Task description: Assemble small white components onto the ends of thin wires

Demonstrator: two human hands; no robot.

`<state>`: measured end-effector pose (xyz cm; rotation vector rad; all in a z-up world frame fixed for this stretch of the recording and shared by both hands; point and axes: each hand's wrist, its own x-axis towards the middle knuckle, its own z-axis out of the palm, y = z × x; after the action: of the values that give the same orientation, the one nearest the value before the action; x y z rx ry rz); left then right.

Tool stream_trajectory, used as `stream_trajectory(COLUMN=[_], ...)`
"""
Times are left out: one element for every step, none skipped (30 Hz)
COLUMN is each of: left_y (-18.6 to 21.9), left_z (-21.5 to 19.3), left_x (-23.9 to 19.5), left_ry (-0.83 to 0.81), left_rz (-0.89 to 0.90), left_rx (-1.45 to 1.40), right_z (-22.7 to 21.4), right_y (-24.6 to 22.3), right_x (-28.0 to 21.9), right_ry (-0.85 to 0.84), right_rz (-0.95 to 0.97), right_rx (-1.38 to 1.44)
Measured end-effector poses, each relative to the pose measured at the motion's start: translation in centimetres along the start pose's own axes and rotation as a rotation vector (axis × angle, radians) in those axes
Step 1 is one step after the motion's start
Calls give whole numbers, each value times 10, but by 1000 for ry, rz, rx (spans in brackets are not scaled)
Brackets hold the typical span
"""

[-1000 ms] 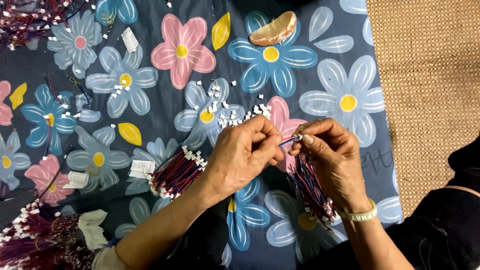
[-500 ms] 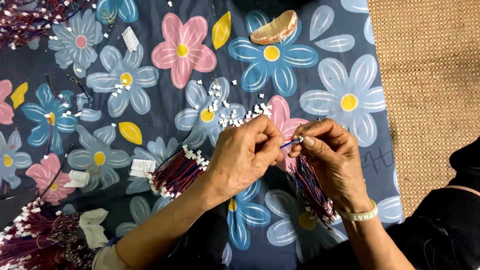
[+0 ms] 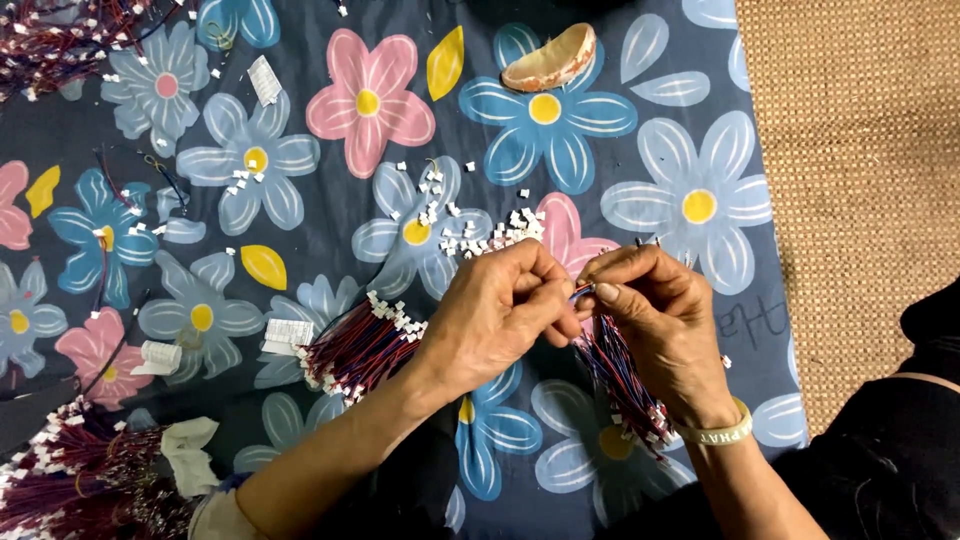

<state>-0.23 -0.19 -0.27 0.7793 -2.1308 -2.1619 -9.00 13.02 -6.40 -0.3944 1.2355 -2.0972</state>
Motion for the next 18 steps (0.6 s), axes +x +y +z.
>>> stream_trajectory(left_y=[0, 0, -2, -3, -5, -8, -10, -13, -16, -19, -22, -23, -23, -24, -20, -16, -11, -18], left_z=[0, 0, -1, -1, -1, -1, -1, -1, -1, -1, -2, -2, -2, -3, -8, -13, -18, -29], left_x=[0, 0, 0, 0, 1, 1, 1, 2, 2, 2, 2, 1, 1, 0, -2, -4, -6, -7], left_ry=[0, 1, 0, 15, 27, 23, 13, 3, -4, -10, -17, -22, -9, 4, -1, 10, 20, 14], left_rz=[-3, -5, -5, -12, -18, -16, -19, -23, -22, -19, -18, -19, -27, -35, -35, -60, -82, -79], left_rx=[10, 21, 21, 34, 45, 45, 51, 57, 54, 30, 7, 5, 30, 55, 54, 130, 207, 207], right_z=[0, 0, 1, 2, 2, 2, 1, 1, 0, -2, -2, -3, -2, -2, -14, -25, -37, -46], right_y=[0, 0, 0, 1, 0, 3, 4, 6, 5, 4, 4, -7, -17, -28, -40, -52, -65, -73], right_x=[0, 0, -1, -2, -2, -3, -3, -4, -3, -2, -2, -1, 1, 3, 4, 6, 8, 7], right_ry=[5, 10, 11, 15, 21, 25, 21, 17, 22, 2, -17, -12, -41, -71, -65, -34, 0, 6], right_rz=[2, 4, 3, 15, 26, 23, 22, 21, 20, 43, 68, 68, 99, 129, 130, 147, 161, 159], right_rx=[7, 15, 14, 12, 7, 4, 14, 23, 18, -20, -55, -58, -193, -328, -330, -524, -717, -719])
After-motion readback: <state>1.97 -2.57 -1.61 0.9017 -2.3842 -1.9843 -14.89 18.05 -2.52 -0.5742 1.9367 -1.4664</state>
